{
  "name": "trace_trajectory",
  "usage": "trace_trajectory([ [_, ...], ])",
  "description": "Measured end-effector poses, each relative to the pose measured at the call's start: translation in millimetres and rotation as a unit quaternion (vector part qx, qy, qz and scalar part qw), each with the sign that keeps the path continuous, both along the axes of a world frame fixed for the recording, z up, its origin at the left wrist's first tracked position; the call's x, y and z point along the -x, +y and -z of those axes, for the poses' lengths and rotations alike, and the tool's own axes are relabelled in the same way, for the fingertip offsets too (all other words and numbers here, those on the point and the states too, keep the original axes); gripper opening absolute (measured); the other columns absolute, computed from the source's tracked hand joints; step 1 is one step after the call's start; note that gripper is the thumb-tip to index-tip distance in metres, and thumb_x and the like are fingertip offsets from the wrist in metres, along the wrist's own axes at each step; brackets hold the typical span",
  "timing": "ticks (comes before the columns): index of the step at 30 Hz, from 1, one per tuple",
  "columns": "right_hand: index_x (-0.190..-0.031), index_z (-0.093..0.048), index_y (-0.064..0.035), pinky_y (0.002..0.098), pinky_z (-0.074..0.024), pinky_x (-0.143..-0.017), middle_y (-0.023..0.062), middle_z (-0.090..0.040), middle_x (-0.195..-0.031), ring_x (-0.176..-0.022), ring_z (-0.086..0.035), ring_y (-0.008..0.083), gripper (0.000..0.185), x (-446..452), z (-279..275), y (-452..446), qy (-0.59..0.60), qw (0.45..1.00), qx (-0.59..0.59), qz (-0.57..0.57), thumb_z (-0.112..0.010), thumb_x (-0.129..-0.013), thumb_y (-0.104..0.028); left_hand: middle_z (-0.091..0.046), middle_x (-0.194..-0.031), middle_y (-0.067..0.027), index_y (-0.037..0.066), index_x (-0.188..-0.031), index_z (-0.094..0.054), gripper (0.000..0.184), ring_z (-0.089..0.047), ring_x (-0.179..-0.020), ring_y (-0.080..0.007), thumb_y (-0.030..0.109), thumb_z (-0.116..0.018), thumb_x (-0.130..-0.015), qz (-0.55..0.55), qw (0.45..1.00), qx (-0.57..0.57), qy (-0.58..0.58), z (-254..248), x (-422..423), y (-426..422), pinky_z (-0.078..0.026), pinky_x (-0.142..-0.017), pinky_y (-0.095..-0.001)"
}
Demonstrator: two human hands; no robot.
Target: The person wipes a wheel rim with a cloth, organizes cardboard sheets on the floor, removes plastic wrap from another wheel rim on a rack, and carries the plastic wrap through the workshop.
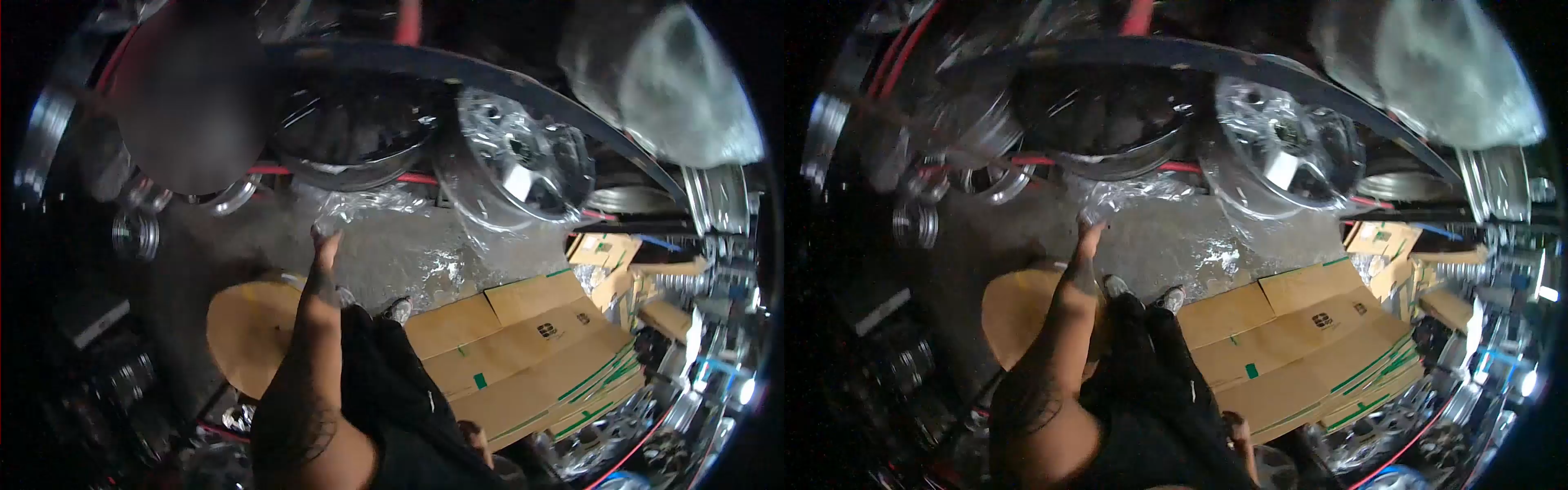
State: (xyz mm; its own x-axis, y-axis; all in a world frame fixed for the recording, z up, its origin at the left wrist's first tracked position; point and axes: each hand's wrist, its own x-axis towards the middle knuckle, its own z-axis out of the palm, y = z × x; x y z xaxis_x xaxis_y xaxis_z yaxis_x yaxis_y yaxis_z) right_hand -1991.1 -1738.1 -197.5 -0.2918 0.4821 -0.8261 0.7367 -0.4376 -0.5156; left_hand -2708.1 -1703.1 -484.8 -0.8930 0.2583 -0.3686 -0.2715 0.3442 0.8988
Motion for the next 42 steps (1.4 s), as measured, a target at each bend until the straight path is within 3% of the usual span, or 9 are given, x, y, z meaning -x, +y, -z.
trace_trajectory([
  [8, -0.117, -0.065, -0.0024, 0.0286, -0.0502, -0.068, 0.0091, -0.07, -0.096, -0.079, -0.064, 0.0152, 0.028, 102.6, 10.2, 140.7, 0.014, 0.997, -0.014, 0.08, -0.055, -0.096, -0.018, -0.051, -0.136, -0.0207, 0.001, -0.134, -0.048, 0.054, -0.045, -0.131, -0.0346, 0.02, -0.059, -0.086, 0.318, 0.925, 0.199, -0.056, -22.1, -228.3, -119.1, -0.039, -0.105, -0.04],
  [9, -0.118, -0.065, -0.0025, 0.0287, -0.0501, -0.067, 0.0089, -0.07, -0.097, -0.079, -0.065, 0.0152, 0.029, 111.9, 12.4, 154.0, 0.032, 0.994, -0.022, 0.102, -0.055, -0.096, -0.019, -0.061, -0.113, -0.0084, 0.002, -0.118, -0.06, 0.032, -0.054, -0.11, -0.021, 0.017, -0.06, -0.09, 0.349, 0.916, 0.146, -0.135, -52.1, -247.8, -131.7, -0.044, -0.094, -0.0372],
  [11, -0.118, -0.064, -0.0025, 0.029, -0.0498, -0.065, 0.0086, -0.07, -0.098, -0.077, -0.065, 0.0153, 0.029, 118.9, 18.8, 169.7, 0.06, 0.987, -0.036, 0.145, -0.056, -0.096, -0.02, -0.056, -0.131, -0.0192, -0.001, -0.129, -0.053, 0.043, -0.054, -0.121, -0.0321, 0.02, -0.055, -0.091, 0.494, 0.846, 0.16, -0.119, -52.4, -282.1, -165.0, -0.044, -0.101, -0.0405],
  [14, -0.118, -0.064, -0.003, 0.0292, -0.0491, -0.063, 0.0083, -0.07, -0.098, -0.074, -0.064, 0.0167, 0.03, 123.8, 23.1, 179.6, 0.068, 0.988, -0.028, 0.134, -0.056, -0.096, -0.02, -0.06, -0.125, -0.0169, -0.001, -0.125, -0.057, 0.038, -0.058, -0.116, -0.0271, 0.022, -0.055, -0.095, 0.479, 0.871, 0.09, -0.056, -116.5, -291.5, -180.6, -0.046, -0.099, -0.0388],
  [19, -0.115, -0.065, -0.0042, 0.0306, -0.0483, -0.058, 0.0093, -0.069, -0.094, -0.069, -0.063, 0.0178, 0.027, 93.1, 63.1, 165.3, 0.053, 0.987, 0.057, 0.14, -0.056, -0.093, -0.017, -0.065, -0.116, -0.0165, 0.001, -0.122, -0.061, 0.034, -0.06, -0.108, -0.0252, 0.025, -0.055, -0.097, 0.339, 0.901, 0.265, -0.055, -157.3, -253.2, -213.5, -0.047, -0.096, -0.0392],
  [25, -0.113, -0.065, -0.005, 0.0303, -0.0475, -0.054, 0.0105, -0.069, -0.089, -0.064, -0.062, 0.0184, 0.024, 59.4, 84.7, 128.2, 0.036, 0.964, 0.098, 0.246, -0.054, -0.096, -0.019, -0.065, -0.115, -0.0149, 0.003, -0.121, -0.061, 0.034, -0.061, -0.103, -0.0236, 0.025, -0.053, -0.097, 0.281, 0.91, 0.265, -0.153, -169.7, -224.1, -247.7, -0.048, -0.09, -0.0383],
  [34, -0.116, -0.065, -0.0047, 0.0332, -0.051, -0.06, 0.0098, -0.07, -0.093, -0.069, -0.065, 0.0195, 0.03, 110.3, 109.8, 74.2, 0.039, 0.972, 0.089, 0.212, -0.055, -0.095, -0.023, -0.066, -0.112, -0.0125, 0.006, -0.12, -0.061, 0.032, -0.062, -0.096, -0.0211, 0.027, -0.052, -0.097, 0.289, 0.914, 0.197, -0.204, -184.5, -159.0, -227.9, -0.049, -0.082, -0.0369],
  [37, -0.117, -0.067, -0.0047, 0.0342, -0.0524, -0.063, 0.0097, -0.071, -0.096, -0.074, -0.065, 0.0202, 0.029, 138.1, 145.2, 71.6, 0.0, 0.995, -0.088, 0.049, -0.055, -0.096, -0.022, -0.066, -0.111, -0.0117, 0.007, -0.12, -0.061, 0.032, -0.062, -0.093, -0.0203, 0.027, -0.051, -0.097, 0.292, 0.913, 0.185, -0.216, -188.6, -138.6, -227.9, -0.049, -0.08, -0.0364],
  [42, -0.115, -0.069, -0.0064, 0.0333, -0.0532, -0.068, 0.0104, -0.072, -0.095, -0.079, -0.065, 0.0193, 0.027, 176.1, 119.5, 83.3, 0.038, 0.984, -0.071, 0.158, -0.054, -0.096, -0.019, -0.067, -0.11, -0.0103, 0.008, -0.119, -0.061, 0.032, -0.062, -0.089, -0.019, 0.028, -0.05, -0.097, 0.299, 0.899, 0.193, -0.256, -179.9, -106.2, -236.7, -0.05, -0.075, -0.0356],
])
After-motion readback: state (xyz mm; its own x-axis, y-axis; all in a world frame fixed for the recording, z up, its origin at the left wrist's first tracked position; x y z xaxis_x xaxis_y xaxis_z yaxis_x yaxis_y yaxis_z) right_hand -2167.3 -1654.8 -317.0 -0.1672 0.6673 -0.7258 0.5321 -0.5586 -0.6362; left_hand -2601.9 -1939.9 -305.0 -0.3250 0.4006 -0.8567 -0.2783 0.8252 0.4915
